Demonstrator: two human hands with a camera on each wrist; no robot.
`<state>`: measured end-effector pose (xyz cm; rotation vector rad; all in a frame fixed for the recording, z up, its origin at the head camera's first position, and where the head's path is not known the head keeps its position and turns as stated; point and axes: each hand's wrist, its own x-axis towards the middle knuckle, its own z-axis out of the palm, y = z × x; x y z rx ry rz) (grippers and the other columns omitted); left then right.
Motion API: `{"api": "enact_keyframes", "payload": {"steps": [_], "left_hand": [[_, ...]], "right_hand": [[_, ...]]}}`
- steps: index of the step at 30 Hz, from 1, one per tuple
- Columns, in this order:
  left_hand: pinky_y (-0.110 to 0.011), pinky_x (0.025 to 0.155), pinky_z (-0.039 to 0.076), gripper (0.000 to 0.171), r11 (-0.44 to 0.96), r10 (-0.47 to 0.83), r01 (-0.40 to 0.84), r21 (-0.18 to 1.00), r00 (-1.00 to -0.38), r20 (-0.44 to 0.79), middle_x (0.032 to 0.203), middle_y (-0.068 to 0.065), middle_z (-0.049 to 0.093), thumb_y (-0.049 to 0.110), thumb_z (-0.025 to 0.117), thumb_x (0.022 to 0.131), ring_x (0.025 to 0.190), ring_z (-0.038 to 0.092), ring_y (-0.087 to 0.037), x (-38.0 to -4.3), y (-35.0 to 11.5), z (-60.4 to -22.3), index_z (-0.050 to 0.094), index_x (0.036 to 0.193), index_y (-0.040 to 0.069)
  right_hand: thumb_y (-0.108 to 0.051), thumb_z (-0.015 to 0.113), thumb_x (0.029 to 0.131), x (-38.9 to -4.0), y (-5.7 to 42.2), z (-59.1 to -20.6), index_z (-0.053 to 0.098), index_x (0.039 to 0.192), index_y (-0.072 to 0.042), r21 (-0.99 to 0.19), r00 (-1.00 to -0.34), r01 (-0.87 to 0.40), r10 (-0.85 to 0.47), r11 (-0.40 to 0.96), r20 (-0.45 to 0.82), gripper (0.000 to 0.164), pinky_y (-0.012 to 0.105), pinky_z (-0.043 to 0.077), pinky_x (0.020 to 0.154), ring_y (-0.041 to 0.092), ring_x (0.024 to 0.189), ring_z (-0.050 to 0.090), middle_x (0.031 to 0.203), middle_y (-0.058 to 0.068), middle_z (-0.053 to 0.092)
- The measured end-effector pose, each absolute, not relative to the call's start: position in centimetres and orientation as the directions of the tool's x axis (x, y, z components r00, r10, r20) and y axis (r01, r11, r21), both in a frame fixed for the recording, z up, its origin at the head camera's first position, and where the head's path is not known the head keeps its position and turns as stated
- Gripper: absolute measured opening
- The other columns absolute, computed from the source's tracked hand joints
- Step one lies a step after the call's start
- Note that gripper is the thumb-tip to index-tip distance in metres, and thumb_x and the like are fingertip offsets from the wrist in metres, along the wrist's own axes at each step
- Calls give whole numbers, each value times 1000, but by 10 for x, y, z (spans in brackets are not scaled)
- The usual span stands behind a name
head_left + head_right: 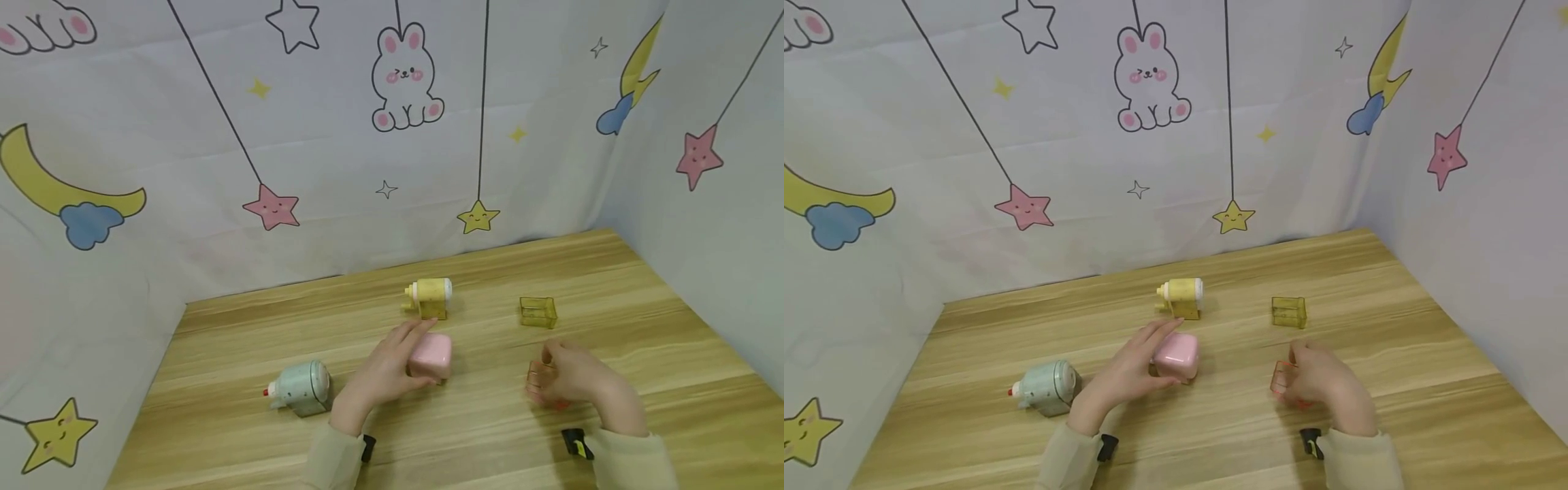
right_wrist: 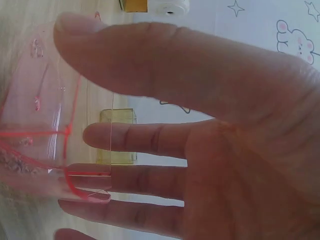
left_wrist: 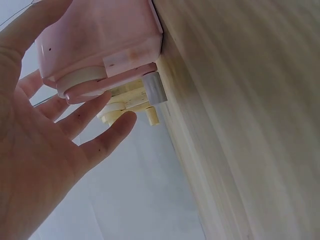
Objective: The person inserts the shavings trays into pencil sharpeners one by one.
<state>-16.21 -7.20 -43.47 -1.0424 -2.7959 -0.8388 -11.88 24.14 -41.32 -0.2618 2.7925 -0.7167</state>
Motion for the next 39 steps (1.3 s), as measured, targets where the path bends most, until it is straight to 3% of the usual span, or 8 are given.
{"api": "enact_keyframes", "payload": {"steps": [7,11,20,39], "left_hand": [[-47,91,43,92,622,599,623,475,-769,223,137,-3,38,34,77,68,116,38,-19,-164,-71,-438,21,142,32],[-46,90,44,91,604,612,639,476,-755,236,134,-2,41,33,77,68,115,39,-18,-165,-70,-440,25,142,27],[-45,88,45,91,597,616,630,497,-757,220,134,-1,40,33,77,67,113,40,-17,-166,-66,-443,24,142,29],[-44,88,45,85,595,622,635,493,-752,218,134,0,39,37,74,71,114,38,-15,-170,-61,-445,26,141,29]], "right_hand": [[-16,78,58,-118,242,-411,50,95,0,-525,-942,-71,-230,848,-244,49,40,47,65,22,73,50,93,15,53],[-16,78,58,-118,242,-412,50,94,0,-529,-940,-66,-230,846,-250,49,40,48,64,22,74,50,93,14,53],[-19,79,55,-118,240,-415,52,92,-2,-480,-943,-110,-244,870,-226,49,42,47,66,24,76,48,91,13,52],[-17,76,56,-120,233,-414,51,89,-3,-491,-936,-139,-276,860,-219,44,38,44,63,21,71,45,82,8,51]]}}
